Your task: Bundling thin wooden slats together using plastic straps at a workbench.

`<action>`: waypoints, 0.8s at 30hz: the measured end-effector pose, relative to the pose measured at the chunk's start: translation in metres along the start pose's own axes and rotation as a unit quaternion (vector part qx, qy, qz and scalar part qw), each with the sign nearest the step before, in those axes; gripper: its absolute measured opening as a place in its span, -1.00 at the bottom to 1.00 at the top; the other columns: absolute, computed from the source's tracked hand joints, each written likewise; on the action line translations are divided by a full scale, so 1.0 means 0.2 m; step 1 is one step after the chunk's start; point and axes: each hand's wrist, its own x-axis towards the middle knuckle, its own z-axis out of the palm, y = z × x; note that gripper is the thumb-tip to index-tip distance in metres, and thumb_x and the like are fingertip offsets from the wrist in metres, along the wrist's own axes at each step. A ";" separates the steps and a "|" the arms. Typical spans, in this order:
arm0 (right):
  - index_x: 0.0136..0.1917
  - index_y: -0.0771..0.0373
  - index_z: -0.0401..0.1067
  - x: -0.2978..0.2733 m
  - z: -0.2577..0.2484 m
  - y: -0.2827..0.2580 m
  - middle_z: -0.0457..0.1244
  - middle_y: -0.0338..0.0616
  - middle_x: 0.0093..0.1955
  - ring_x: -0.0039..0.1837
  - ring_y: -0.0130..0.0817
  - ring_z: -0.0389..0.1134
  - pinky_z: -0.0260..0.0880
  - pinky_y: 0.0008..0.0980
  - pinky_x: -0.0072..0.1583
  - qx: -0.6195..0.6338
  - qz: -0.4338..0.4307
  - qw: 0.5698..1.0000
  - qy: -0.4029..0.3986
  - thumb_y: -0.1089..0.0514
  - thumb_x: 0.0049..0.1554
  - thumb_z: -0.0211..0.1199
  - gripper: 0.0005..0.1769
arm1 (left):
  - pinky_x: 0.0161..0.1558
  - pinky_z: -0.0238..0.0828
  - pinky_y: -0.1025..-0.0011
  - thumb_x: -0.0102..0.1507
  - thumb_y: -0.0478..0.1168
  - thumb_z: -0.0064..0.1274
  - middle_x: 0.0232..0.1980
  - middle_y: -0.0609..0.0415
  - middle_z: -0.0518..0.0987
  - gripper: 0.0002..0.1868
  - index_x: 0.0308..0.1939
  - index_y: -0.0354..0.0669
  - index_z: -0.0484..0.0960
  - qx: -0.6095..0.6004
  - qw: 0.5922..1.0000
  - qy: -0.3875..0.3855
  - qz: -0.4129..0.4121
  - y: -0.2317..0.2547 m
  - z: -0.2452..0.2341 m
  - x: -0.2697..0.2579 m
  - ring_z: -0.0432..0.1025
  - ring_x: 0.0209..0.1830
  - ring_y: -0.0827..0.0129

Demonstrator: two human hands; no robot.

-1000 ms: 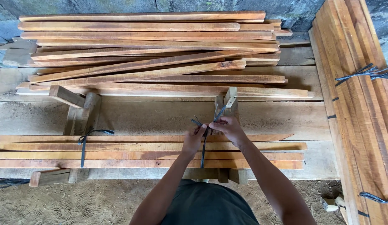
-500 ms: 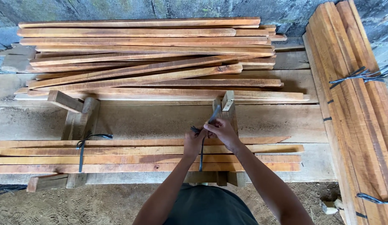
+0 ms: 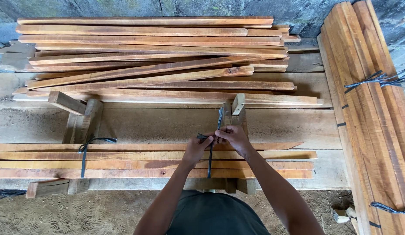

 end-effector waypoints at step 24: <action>-0.01 0.33 0.39 0.08 0.15 -0.05 0.27 -0.07 -0.22 -0.14 -0.29 0.40 0.50 -0.19 -0.06 -0.109 -0.029 0.993 -0.034 -0.16 0.33 0.26 -0.54 | -0.31 0.51 0.06 0.43 0.27 -0.04 -0.34 -0.21 0.63 -0.42 -0.29 -0.19 0.56 0.269 0.947 0.143 0.105 -0.07 -0.14 -0.17 0.61 -0.22 -0.16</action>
